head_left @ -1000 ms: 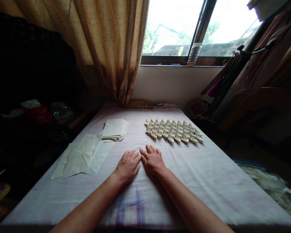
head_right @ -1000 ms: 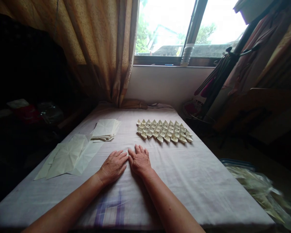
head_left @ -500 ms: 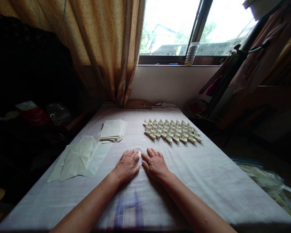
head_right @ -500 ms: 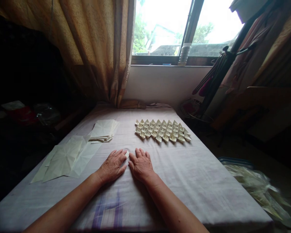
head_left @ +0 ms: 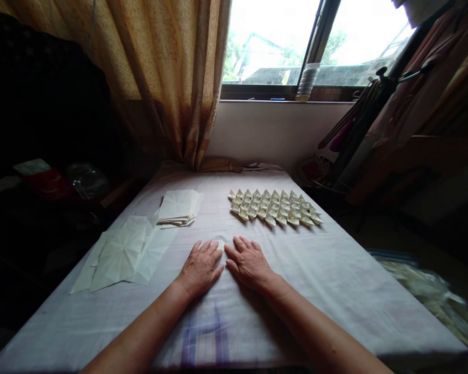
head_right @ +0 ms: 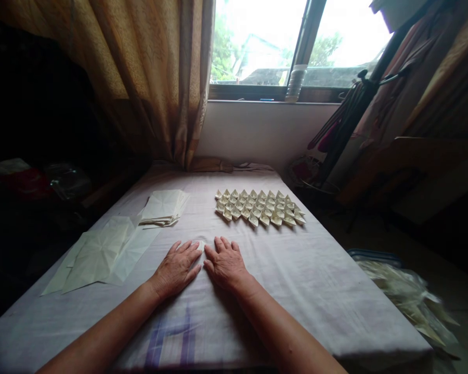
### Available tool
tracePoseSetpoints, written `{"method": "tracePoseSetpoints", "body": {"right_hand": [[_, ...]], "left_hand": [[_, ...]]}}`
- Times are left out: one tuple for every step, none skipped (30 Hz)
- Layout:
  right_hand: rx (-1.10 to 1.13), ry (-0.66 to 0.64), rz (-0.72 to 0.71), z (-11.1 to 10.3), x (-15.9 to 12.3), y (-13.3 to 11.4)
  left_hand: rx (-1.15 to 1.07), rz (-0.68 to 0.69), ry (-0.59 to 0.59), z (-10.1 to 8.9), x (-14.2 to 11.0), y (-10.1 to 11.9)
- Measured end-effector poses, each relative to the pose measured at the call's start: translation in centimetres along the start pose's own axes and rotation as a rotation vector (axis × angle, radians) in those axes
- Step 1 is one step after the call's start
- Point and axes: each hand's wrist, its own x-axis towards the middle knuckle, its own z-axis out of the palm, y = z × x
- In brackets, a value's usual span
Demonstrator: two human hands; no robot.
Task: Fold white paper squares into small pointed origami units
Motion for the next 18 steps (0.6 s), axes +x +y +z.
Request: {"method": "tracePoseSetpoints", "body": {"right_hand": [[-0.001,-0.002,0.004,0.0,0.2,-0.1],[-0.002,-0.001,0.007,-0.1,0.4,-0.2],[-0.002,0.001,0.01,0.0,0.5,-0.4],[0.0,0.004,0.01,0.0,0.7,-0.5],[0.004,0.006,0.014,0.1,0.8,-0.7],[0.009,0.007,0.017,0.2,0.8,-0.8],[0.015,0.008,0.02,0.3,0.8,-0.8],[0.021,0.008,0.024,0.4,0.6,-0.8],[0.027,0.01,0.027,0.5,0.4,-0.8],[0.032,0.012,0.027,0.6,0.2,-0.7],[0.035,0.016,0.027,0.7,0.0,-0.7],[0.038,0.02,0.028,0.7,-0.1,-0.6],[0.041,0.026,0.032,0.8,-0.2,-0.6],[0.043,0.03,0.038,0.9,-0.3,-0.6],[0.047,0.033,0.042,0.9,-0.2,-0.6],[0.052,0.034,0.046,1.0,-0.1,-0.7],[0.058,0.035,0.048,1.0,0.1,-0.8],[0.065,0.037,0.047,1.1,0.4,-0.9]], "left_hand": [[0.011,0.003,0.005,-0.1,-0.1,0.1],[0.019,0.003,0.007,-0.1,-0.2,0.1],[0.023,0.001,0.007,-0.1,-0.3,0.2],[0.023,-0.004,0.006,-0.1,-0.4,0.2],[0.019,-0.011,0.006,-0.1,-0.5,0.2],[0.015,-0.02,0.004,0.0,-0.6,0.2],[0.009,-0.029,0.001,0.0,-0.7,0.2],[0.002,-0.037,-0.003,0.1,-0.8,0.2],[-0.004,-0.044,-0.006,0.2,-0.9,0.2],[-0.009,-0.05,-0.005,0.2,-1.0,0.1],[-0.015,-0.056,0.0,0.3,-1.0,0.1],[-0.02,-0.061,0.009,0.4,-1.1,0.1],[-0.025,-0.064,0.02,0.5,-1.1,0.0],[-0.03,-0.066,0.028,0.6,-1.2,0.0],[-0.035,-0.066,0.033,0.6,-1.2,0.0],[-0.041,-0.064,0.037,0.7,-1.2,-0.1],[-0.046,-0.063,0.04,0.7,-1.3,-0.1],[-0.053,-0.065,0.043,0.7,-1.3,-0.1]]}}
